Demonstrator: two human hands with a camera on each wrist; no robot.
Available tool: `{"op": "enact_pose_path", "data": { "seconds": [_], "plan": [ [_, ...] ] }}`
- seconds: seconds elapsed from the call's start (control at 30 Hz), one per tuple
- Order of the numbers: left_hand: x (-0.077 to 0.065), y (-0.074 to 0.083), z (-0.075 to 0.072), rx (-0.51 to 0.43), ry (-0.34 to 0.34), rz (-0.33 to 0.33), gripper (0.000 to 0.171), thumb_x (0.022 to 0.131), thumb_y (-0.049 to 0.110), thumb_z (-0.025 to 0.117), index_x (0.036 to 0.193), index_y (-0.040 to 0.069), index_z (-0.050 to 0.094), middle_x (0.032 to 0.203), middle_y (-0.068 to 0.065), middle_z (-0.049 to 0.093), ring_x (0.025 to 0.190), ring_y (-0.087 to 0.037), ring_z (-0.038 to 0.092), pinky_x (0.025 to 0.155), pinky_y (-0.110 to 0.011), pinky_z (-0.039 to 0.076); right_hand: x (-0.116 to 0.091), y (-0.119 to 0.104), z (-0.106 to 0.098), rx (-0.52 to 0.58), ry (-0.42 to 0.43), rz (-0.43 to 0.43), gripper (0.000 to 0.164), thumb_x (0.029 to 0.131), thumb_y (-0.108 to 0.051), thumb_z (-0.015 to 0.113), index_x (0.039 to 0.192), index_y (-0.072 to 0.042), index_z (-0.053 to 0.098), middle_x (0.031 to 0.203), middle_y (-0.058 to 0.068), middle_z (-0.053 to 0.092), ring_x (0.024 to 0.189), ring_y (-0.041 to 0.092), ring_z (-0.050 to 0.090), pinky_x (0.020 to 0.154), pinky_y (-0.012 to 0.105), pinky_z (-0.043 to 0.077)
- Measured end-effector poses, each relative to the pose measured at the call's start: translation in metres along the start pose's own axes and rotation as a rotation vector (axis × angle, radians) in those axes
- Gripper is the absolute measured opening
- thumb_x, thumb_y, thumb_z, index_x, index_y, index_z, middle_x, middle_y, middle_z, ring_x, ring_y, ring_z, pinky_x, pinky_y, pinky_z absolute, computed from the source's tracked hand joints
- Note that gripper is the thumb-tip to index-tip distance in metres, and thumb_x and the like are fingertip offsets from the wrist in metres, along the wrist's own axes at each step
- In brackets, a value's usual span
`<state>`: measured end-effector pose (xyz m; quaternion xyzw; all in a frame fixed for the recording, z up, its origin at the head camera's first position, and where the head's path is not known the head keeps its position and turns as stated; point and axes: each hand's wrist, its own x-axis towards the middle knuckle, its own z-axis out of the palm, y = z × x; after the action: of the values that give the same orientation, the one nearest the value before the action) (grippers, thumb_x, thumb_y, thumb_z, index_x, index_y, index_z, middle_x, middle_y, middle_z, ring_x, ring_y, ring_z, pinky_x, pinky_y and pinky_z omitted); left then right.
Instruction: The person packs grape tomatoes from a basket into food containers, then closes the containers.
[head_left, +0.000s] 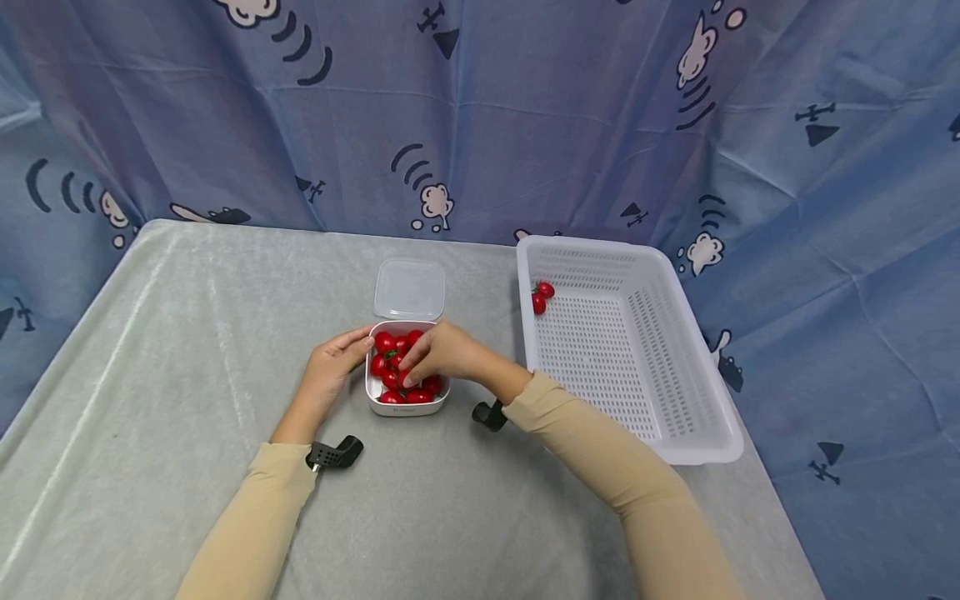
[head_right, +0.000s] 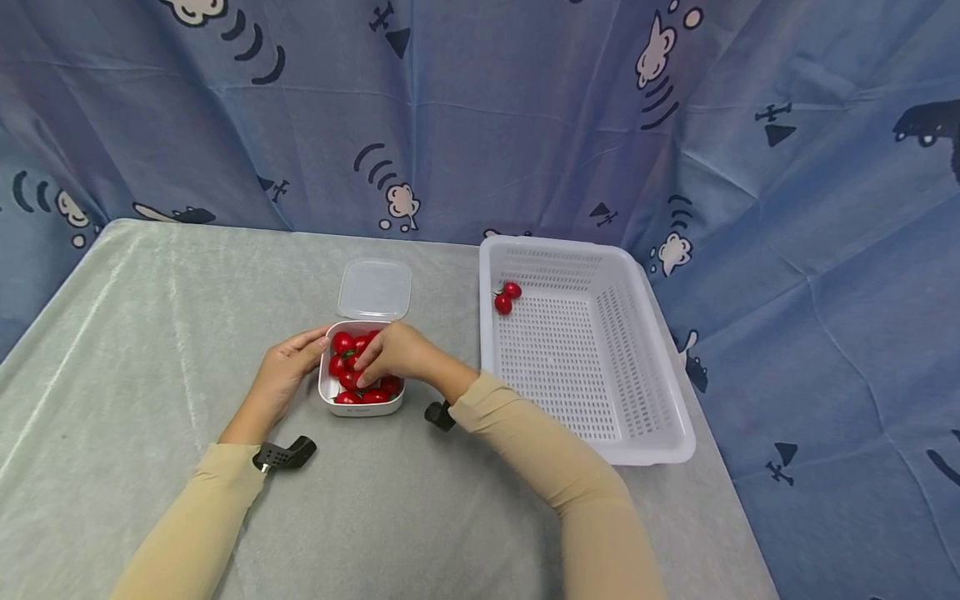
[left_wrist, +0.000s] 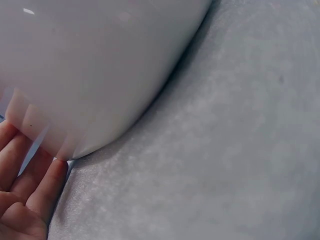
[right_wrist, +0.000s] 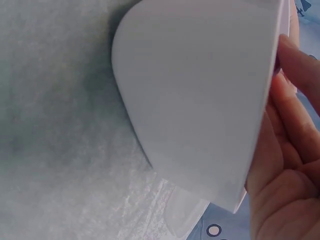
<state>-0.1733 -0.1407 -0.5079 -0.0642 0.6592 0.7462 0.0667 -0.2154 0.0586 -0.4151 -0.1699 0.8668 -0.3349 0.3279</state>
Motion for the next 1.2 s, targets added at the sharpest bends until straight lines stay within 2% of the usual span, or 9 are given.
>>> {"op": "enact_pose_path", "data": {
  "seconds": [0.47,0.8,0.97,1.2],
  "plan": [
    [0.000,0.001,0.001,0.010,0.007,0.000,0.050,0.098,0.028,0.064,0.136,-0.004,0.057,0.104,0.025,0.068,0.107,0.007,0.061,0.096,-0.012,0.049,-0.004,0.000,-0.003,-0.010,-0.020,0.015,0.020,0.078,-0.015,0.085,0.097,-0.011,0.081,0.095,0.001,0.078,0.087,0.007,0.063,0.077,0.019,0.056],
    [0.000,0.001,0.000,0.014,0.014,-0.007,0.051,0.098,0.028,0.064,0.137,-0.003,0.056,0.105,0.025,0.068,0.108,0.008,0.061,0.096,-0.011,0.049,-0.003,0.001,-0.005,0.002,0.000,0.008,0.018,0.078,-0.014,0.085,0.096,-0.010,0.081,0.096,0.002,0.078,0.085,0.006,0.063,0.075,0.018,0.056],
    [0.001,-0.002,0.000,-0.004,0.008,-0.008,0.051,0.098,0.026,0.065,0.137,-0.004,0.056,0.104,0.026,0.068,0.108,0.008,0.061,0.098,-0.012,0.048,-0.006,0.000,-0.017,0.087,0.071,-0.026,0.021,0.081,-0.014,0.082,0.101,-0.007,0.080,0.099,0.005,0.078,0.085,0.007,0.066,0.078,0.020,0.057],
    [0.002,-0.001,0.000,-0.006,0.018,-0.008,0.049,0.098,0.025,0.064,0.137,-0.005,0.056,0.102,0.026,0.068,0.106,0.008,0.061,0.097,-0.011,0.049,-0.015,-0.001,-0.048,0.282,0.257,-0.054,0.026,0.085,-0.014,0.079,0.109,-0.004,0.077,0.111,0.011,0.075,0.104,0.017,0.069,0.097,0.033,0.055]
  ]
}}
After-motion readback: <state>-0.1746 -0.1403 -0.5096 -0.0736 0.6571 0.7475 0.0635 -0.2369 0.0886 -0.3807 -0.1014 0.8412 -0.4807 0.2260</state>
